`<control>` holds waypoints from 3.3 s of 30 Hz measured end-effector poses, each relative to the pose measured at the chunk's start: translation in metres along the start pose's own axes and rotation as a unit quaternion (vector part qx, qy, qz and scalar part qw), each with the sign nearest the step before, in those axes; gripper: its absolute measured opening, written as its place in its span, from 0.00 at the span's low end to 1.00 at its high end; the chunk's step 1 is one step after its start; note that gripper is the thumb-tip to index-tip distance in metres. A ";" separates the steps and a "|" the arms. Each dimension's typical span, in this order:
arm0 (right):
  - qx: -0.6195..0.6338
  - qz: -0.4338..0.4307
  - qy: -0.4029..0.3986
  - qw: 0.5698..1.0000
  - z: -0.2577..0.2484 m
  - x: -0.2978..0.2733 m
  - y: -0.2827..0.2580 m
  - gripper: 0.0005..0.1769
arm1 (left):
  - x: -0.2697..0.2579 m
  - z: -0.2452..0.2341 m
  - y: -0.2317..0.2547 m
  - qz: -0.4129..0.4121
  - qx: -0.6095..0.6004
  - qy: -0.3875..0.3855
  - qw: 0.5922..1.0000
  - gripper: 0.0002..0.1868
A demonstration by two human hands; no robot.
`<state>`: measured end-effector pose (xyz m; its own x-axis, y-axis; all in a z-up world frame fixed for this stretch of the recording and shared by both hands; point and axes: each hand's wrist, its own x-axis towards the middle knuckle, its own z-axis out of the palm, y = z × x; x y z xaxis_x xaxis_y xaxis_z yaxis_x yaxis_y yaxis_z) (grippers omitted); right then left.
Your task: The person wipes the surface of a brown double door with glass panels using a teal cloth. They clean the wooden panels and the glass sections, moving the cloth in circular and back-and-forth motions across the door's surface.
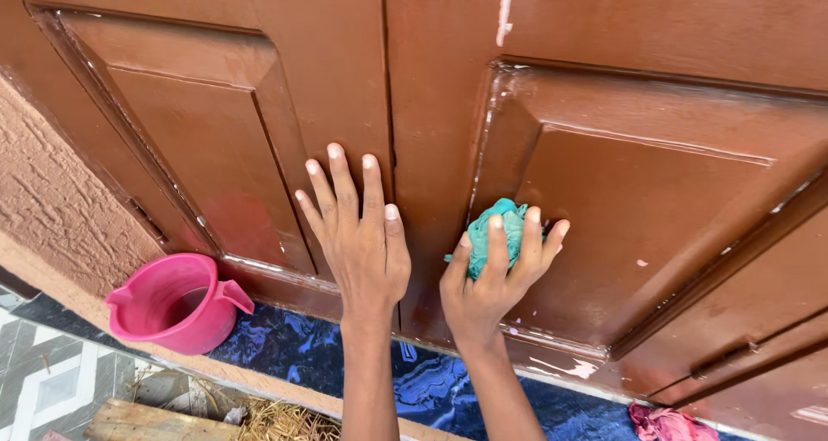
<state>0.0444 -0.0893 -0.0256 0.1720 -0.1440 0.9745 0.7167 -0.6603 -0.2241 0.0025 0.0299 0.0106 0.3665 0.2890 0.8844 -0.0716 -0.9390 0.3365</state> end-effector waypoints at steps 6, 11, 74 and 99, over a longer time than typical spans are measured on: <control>-0.033 0.030 0.005 0.999 0.031 0.034 -0.021 0.25 | 0.009 -0.001 -0.015 0.029 -0.075 0.014 0.997 0.29; 0.021 -0.053 -0.054 0.997 0.013 -0.005 -0.021 0.26 | 0.014 0.000 -0.025 0.046 -0.144 0.038 0.988 0.30; 0.192 -0.149 -0.032 0.970 0.042 0.085 -0.061 0.16 | 0.036 -0.049 -0.058 0.122 -0.168 0.036 0.978 0.24; -0.056 -0.119 -0.025 0.991 -0.057 0.185 0.002 0.23 | 0.169 -0.017 0.060 0.234 -0.125 0.241 0.934 0.27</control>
<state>0.0387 -0.1595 0.1547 0.0417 0.0612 0.9973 0.6623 -0.7490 0.0182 0.0440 0.0251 0.1856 -0.2141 -0.0347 0.9762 -0.3559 -0.9279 -0.1110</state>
